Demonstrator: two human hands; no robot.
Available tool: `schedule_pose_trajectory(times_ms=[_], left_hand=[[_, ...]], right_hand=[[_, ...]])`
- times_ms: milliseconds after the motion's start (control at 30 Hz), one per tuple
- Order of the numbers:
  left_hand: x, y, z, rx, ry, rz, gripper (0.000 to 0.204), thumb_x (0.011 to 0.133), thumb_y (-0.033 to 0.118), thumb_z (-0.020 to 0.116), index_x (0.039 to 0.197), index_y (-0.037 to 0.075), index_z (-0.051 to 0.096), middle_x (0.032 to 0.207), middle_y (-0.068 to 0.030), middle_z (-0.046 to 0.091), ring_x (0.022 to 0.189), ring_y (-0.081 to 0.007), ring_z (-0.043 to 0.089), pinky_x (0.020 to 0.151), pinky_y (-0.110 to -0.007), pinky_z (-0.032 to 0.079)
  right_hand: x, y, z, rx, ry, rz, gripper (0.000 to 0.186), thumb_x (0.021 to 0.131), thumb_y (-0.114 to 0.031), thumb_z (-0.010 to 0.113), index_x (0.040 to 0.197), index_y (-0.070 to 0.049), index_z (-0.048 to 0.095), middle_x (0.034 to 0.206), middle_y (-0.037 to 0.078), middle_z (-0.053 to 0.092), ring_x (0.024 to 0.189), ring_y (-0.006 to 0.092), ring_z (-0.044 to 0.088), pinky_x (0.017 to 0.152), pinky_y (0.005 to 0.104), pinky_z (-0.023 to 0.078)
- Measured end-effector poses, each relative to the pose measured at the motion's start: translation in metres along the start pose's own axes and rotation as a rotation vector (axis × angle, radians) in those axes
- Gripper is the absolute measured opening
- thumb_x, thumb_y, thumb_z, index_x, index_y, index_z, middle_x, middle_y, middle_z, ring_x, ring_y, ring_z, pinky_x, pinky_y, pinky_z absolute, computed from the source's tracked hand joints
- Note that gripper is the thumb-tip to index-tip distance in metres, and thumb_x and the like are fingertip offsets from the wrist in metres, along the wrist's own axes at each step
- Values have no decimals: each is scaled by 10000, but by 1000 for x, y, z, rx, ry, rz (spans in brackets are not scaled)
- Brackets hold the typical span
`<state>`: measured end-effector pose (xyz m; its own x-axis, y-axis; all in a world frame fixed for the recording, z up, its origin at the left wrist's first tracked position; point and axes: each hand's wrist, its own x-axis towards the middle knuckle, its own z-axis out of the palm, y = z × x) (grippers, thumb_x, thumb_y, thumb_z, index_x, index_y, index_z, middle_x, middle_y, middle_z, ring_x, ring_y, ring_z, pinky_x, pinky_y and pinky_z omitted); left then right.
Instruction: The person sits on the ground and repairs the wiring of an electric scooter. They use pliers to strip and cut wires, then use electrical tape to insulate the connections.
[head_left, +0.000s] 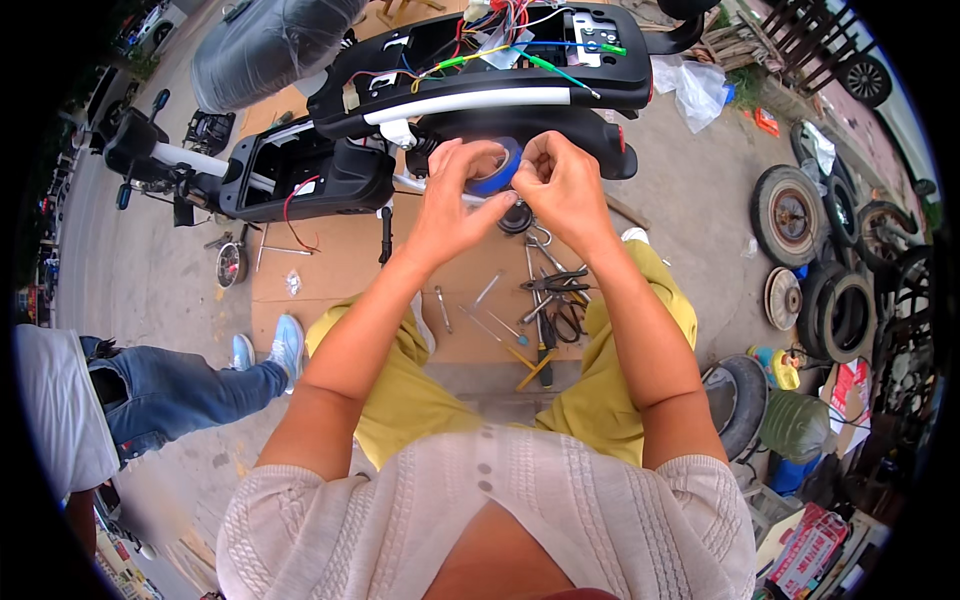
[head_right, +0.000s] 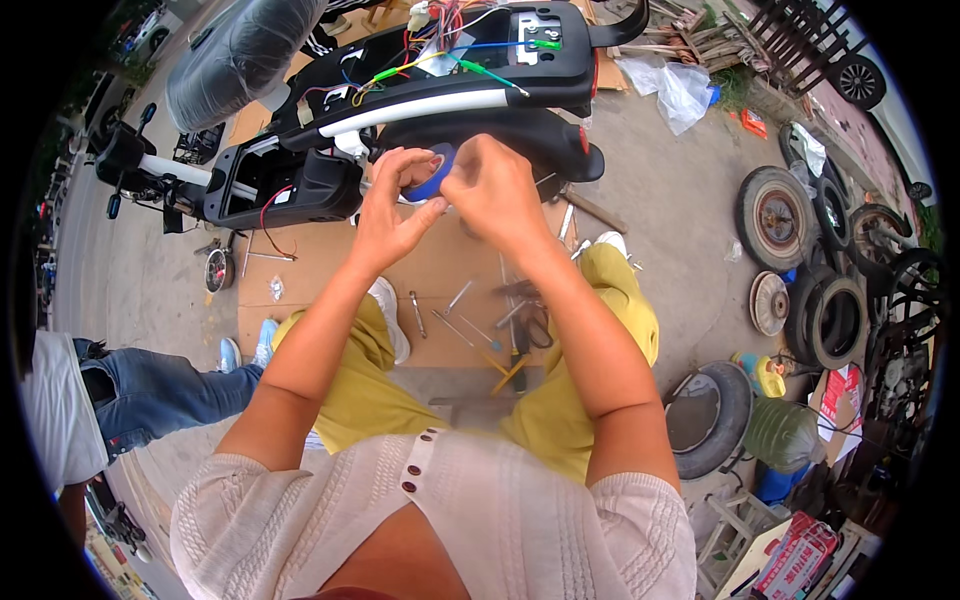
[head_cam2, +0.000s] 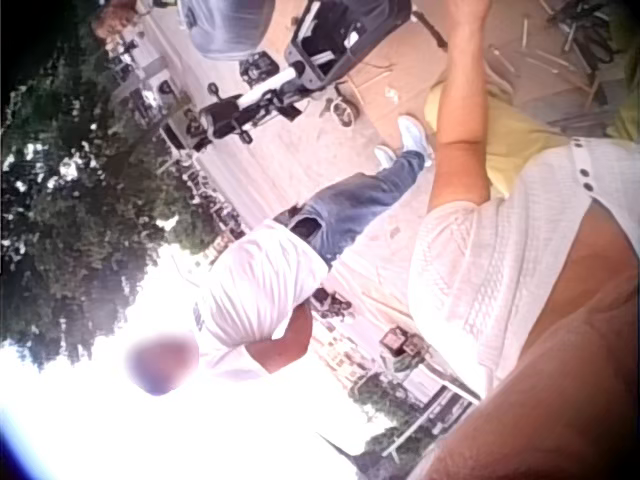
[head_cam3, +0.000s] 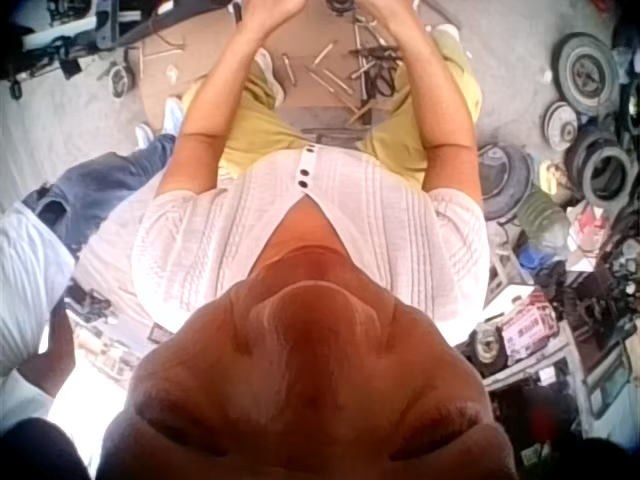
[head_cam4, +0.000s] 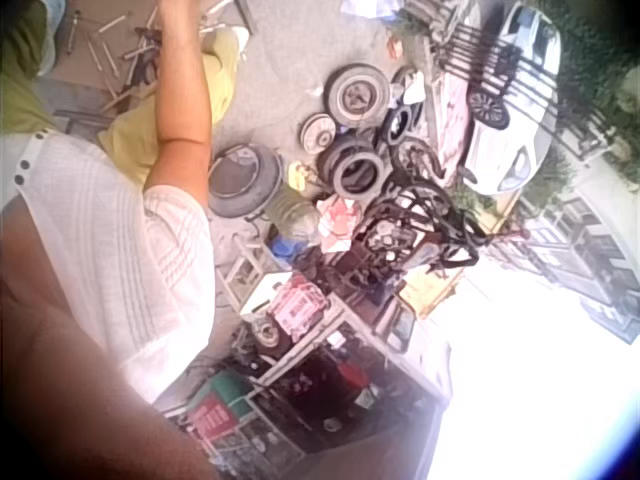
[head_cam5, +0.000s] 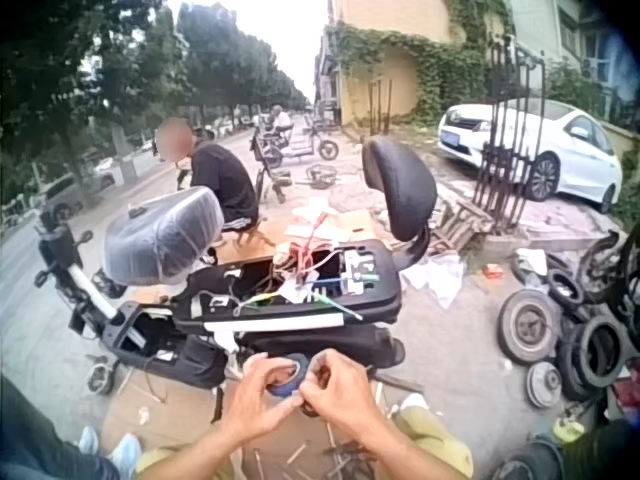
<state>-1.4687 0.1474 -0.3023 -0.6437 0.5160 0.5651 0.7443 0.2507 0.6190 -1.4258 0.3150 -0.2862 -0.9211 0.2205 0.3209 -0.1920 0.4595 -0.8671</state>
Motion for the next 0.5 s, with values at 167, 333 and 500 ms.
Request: schedule_pose_trajectory(times_ms=[167,333,500], left_hand=[[-12,-2,-12,-375,-116,-179,580,823,178,659,1360,80,465,873,-100,679,1067,-264,529,1059,-411,322],[-12,2,-23,-197,-211,-80,579,856,123,637,1407,110,461,907,-99,693,1059,-261,481,987,-369,373],[-15,4,-19,-60,-160,-108,575,860,31,628,1410,91,473,873,-89,641,972,-213,582,922,-349,447]], right_hand=[[-4,3,-3,-36,-51,-33,95,782,-23,608,847,17,552,718,34,570,639,78,526,585,254,451],[-13,6,2,22,-33,-57,70,816,1,567,876,13,533,735,19,560,617,68,509,555,227,428],[-10,17,13,347,-71,159,58,851,43,501,895,11,522,745,35,562,565,57,492,490,209,392]])
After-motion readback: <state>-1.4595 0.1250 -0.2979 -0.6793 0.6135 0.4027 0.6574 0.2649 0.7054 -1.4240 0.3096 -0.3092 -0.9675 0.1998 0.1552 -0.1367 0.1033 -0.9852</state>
